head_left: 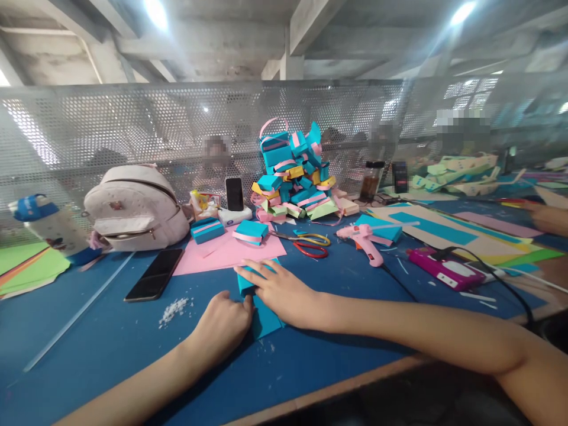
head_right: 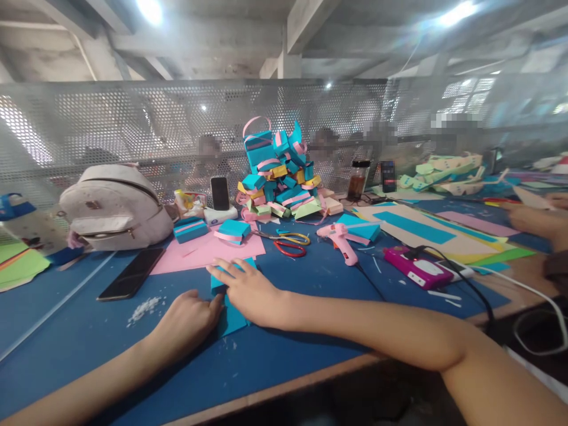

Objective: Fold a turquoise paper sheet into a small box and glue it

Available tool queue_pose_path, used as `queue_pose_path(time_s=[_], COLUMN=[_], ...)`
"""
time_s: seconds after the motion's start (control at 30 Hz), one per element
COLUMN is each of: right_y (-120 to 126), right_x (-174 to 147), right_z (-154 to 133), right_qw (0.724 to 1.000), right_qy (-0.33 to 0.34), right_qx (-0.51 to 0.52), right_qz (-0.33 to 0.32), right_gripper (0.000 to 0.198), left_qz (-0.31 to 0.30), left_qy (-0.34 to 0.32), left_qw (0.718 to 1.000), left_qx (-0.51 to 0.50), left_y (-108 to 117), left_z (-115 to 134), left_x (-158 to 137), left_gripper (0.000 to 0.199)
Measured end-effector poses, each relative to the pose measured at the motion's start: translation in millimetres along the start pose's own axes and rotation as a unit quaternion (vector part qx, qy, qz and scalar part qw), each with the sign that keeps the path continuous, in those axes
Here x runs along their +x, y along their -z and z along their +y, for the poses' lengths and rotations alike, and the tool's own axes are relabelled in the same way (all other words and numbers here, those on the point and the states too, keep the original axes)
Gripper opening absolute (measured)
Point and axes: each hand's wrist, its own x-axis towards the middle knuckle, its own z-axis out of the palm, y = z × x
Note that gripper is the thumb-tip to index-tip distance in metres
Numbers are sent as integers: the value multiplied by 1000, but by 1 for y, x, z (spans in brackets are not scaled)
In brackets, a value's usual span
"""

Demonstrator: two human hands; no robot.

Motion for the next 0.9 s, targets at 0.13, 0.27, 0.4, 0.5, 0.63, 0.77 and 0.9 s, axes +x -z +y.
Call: queue_pose_path(time_s=[0.13,0.27,0.4,0.5,0.63,0.77,0.9], right_y=[12,19,23,27,28,25,27], right_x=[-14,-19,-19,-19,-22,-22,-19], right_z=[1,2,4,8,14,14,6], right_qw=[999,998,998,999,998,996,995], right_qy=[1,3,7,-7,-43,-52,-39], right_qx=[19,38,37,45,51,68,93], right_qz=[-33,-54,-48,-26,17,20,19], right_gripper=[19,14,15,24,24,19,43], left_qz=[-4,-5,-14,-16,47,108,141], left_qy=[0,3,-16,-43,-51,-51,-60], left_qw=[1000,1000,999,998,997,991,986], left_qx=[-10,-16,-25,-37,24,59,66], left_y=[2,2,7,10,7,-2,-8], left_z=[1,0,-6,-15,-22,-21,-20], left_x=[0,2,0,-2,-3,0,3], left_gripper=[27,30,29,29,37,23,15])
